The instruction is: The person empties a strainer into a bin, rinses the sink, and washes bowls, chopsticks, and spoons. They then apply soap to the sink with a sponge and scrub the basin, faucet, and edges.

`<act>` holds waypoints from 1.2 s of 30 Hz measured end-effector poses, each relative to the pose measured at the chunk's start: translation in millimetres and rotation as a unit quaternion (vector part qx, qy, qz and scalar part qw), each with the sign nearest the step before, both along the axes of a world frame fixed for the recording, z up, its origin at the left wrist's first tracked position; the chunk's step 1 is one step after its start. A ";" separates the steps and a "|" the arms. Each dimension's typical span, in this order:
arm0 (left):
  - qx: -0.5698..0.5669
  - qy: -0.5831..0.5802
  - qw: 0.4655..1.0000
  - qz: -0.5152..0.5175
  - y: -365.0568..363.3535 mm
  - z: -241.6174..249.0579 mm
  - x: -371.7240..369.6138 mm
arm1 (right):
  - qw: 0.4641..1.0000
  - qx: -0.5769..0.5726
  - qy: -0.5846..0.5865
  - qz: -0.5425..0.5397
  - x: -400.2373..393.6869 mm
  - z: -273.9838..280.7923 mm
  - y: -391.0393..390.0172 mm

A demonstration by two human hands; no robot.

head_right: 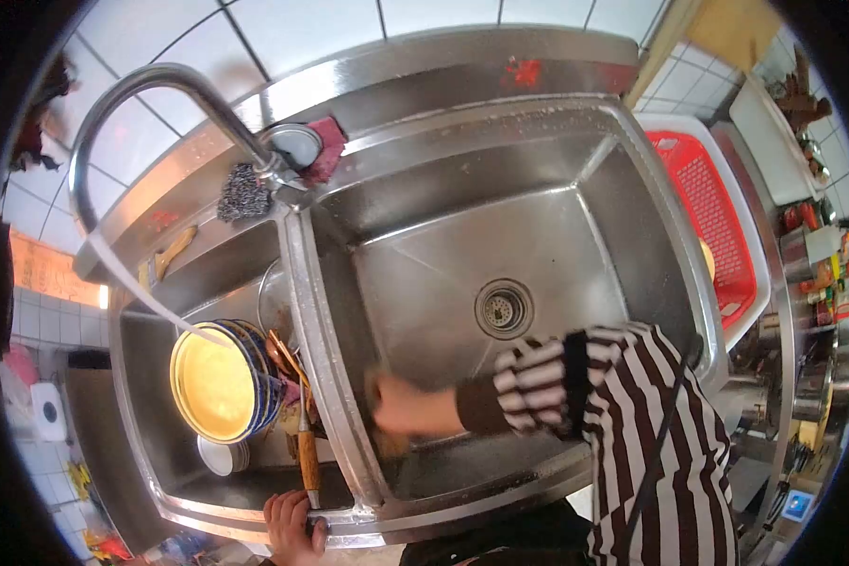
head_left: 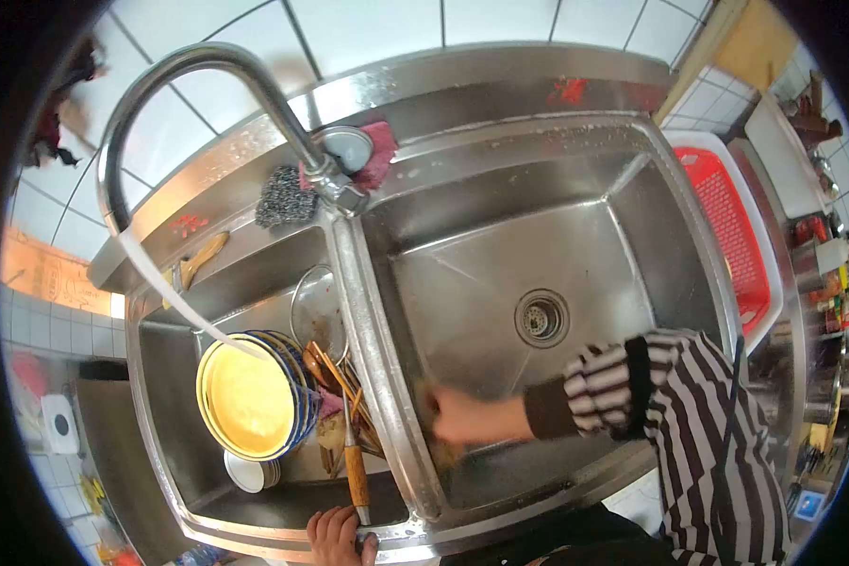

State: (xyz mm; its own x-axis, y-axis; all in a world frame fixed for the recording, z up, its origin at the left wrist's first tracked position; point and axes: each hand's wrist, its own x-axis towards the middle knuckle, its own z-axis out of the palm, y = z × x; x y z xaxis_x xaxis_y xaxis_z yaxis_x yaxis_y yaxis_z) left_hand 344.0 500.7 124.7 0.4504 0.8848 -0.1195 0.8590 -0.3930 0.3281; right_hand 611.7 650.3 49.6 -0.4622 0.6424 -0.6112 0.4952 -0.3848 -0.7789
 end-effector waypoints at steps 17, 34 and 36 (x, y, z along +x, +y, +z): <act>-0.018 0.004 1.000 -0.009 3.5 -3.5 4.8 | 0.996 0.086 -0.032 0.001 -18.3 -108.6 -23.3; 0.001 -0.012 1.000 -0.002 3.8 -1.8 -0.8 | 0.982 0.159 -0.072 0.074 7.8 -89.3 33.8; 0.009 -0.006 1.000 -0.007 3.8 -3.5 -0.2 | 0.966 0.216 -0.039 -0.133 3.6 -96.1 87.0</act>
